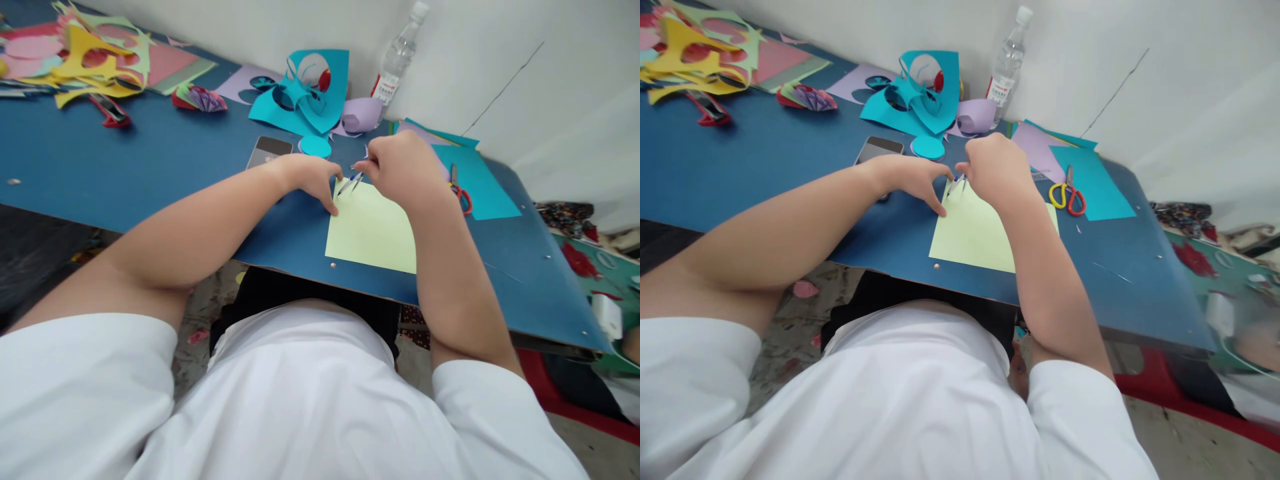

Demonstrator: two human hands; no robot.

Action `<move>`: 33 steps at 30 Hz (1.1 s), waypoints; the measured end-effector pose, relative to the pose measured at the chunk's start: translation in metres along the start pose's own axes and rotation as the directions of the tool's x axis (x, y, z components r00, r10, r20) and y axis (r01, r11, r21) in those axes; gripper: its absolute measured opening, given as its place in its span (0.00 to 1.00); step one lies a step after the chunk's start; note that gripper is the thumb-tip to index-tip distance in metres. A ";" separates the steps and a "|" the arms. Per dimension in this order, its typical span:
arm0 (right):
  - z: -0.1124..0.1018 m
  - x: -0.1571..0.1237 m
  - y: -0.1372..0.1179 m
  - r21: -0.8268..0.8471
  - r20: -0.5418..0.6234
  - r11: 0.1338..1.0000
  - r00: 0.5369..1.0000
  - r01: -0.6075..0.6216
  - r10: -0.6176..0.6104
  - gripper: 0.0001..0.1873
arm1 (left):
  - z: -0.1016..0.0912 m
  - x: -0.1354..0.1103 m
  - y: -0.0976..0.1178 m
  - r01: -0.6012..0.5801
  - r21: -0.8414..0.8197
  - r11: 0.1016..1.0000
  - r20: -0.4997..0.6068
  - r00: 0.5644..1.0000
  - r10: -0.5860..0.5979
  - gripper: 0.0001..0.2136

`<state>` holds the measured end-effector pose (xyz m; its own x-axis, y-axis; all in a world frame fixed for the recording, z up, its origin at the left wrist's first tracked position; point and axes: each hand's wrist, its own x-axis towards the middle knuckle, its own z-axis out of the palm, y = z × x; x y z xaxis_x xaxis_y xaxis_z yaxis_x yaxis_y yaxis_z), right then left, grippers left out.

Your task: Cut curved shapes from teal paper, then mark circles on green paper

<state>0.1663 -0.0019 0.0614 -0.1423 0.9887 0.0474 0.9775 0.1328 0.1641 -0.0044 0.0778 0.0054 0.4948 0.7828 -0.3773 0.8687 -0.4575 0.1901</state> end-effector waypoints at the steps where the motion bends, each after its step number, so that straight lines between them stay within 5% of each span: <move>1: -0.002 -0.001 0.001 -0.008 0.012 1.000 1.000 -0.013 0.013 0.16 | 0.000 0.000 0.000 0.000 0.001 1.000 0.002 1.000 0.000 0.58; 9: -0.004 0.003 0.013 -0.015 0.063 0.998 0.996 -0.066 0.067 0.12 | 0.000 -0.004 0.003 -0.001 0.002 1.000 -0.008 1.000 0.001 0.58; 18: 0.011 0.023 0.034 0.111 -0.017 0.994 1.000 -0.016 0.018 0.13 | 0.000 -0.004 0.004 0.004 -0.010 1.000 -0.014 1.000 -0.004 0.57; 33: 0.039 0.040 0.020 0.294 -0.130 0.947 0.987 0.132 -0.097 0.21 | 0.001 -0.003 0.001 -0.003 -0.016 1.000 -0.019 1.000 0.003 0.59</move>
<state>0.1860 0.0432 0.0279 -0.2557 0.9536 0.1587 0.9525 0.2767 -0.1276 -0.0048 0.0748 0.0053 0.4974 0.7894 -0.3598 0.8675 -0.4529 0.2056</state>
